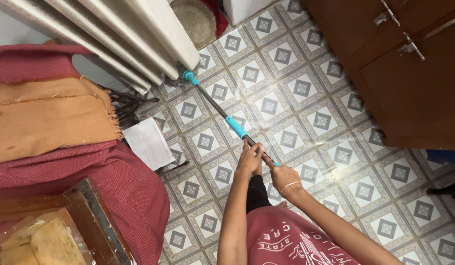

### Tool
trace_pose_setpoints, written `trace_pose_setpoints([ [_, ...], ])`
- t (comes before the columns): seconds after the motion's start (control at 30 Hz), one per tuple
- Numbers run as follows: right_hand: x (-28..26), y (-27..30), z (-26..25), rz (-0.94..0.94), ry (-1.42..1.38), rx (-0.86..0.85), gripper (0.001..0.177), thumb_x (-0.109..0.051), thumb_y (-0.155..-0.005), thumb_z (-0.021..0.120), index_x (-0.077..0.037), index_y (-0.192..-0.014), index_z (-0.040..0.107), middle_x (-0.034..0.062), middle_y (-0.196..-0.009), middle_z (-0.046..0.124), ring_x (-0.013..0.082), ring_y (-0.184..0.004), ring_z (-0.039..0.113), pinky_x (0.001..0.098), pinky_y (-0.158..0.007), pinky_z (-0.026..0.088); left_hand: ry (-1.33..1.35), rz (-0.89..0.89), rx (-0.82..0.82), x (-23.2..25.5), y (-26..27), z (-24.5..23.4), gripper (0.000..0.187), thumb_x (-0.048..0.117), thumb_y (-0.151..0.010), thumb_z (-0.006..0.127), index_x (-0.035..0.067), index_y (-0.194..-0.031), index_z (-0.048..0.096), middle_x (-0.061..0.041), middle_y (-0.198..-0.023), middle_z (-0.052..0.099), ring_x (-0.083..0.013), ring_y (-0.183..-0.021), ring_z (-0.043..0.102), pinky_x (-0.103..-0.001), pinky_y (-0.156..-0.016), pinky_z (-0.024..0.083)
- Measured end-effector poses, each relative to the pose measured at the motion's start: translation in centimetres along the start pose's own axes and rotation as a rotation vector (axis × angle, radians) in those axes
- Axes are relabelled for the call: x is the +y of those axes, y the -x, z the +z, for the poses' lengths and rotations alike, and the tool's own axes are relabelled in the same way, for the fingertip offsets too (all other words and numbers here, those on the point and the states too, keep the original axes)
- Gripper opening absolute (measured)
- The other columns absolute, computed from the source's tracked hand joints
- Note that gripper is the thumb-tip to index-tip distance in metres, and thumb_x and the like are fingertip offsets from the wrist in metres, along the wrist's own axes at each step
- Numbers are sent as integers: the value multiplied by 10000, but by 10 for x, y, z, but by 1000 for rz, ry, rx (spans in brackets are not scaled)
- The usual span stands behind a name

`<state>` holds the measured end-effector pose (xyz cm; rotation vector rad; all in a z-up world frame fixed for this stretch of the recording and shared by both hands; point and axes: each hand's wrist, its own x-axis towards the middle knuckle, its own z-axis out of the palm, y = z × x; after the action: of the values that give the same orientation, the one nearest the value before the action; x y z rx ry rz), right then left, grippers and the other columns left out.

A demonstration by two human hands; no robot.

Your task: The person mops a tiled floor in a room using a mop with a blue and black handle.

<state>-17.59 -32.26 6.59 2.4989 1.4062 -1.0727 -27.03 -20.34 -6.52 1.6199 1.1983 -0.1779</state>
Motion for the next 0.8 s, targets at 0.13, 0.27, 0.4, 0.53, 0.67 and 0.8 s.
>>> trace_pose_setpoints([
  [0.13, 10, 3, -6, 27, 33, -25, 706, -171, -1003, 498, -473, -1581, 230, 233, -891, 730, 413, -836, 741, 534, -734, 591, -145, 42, 7, 11, 0, 6, 456, 497, -1002, 494, 336, -1419, 586, -220, -1687, 145, -415, -1533, 225, -505, -1203, 332],
  [0.27, 36, 35, -10, 35, 76, -6, 735, -156, -996, 490, -474, -1596, 208, 241, -897, 727, 412, -814, 742, 524, -711, 599, -244, 63, 10, 16, 15, 47, 449, 479, -1021, 473, 339, -1439, 561, -232, -1686, 113, -413, -1548, 202, -566, -1219, 257],
  [0.4, 66, 83, -3, 77, 36, -52, 695, -234, -1011, 496, -474, -1592, 200, 212, -877, 750, 406, -802, 743, 534, -720, 590, -199, 117, 7, 15, 36, 99, 367, 402, -1010, 571, 238, -1324, 666, -401, -1633, 23, -561, -1528, 121, -524, -1270, 208],
  [0.53, 102, 144, 11, 142, 8, -121, 666, -313, -1015, 496, -515, -1584, 215, 213, -853, 747, 402, -801, 747, 530, -746, 590, 1, 1, -163, 23, 64, 144, 529, 382, -869, 693, 82, -1300, 632, -580, -1546, -50, -607, -1362, 417, -381, -1241, 354],
  [0.67, 133, 205, 21, 243, 8, -201, 645, -431, -995, 511, -547, -1557, 216, 187, -857, 746, 379, -827, 758, 526, -770, 604, -50, 55, -150, 21, 99, 190, 802, 390, -817, 817, -80, -1389, 507, -606, -1426, 106, -660, -1382, 367, -411, -1229, 367],
  [0.8, 147, 269, 18, 325, -102, -224, 775, -531, -893, 637, -529, -1552, 228, 193, -823, 769, 356, -862, 781, 509, -829, 613, -166, -95, -334, 47, 137, 209, 916, 368, -791, 824, -117, -1456, 421, -608, -1455, -21, -684, -1435, 201, -470, -1210, 353],
])
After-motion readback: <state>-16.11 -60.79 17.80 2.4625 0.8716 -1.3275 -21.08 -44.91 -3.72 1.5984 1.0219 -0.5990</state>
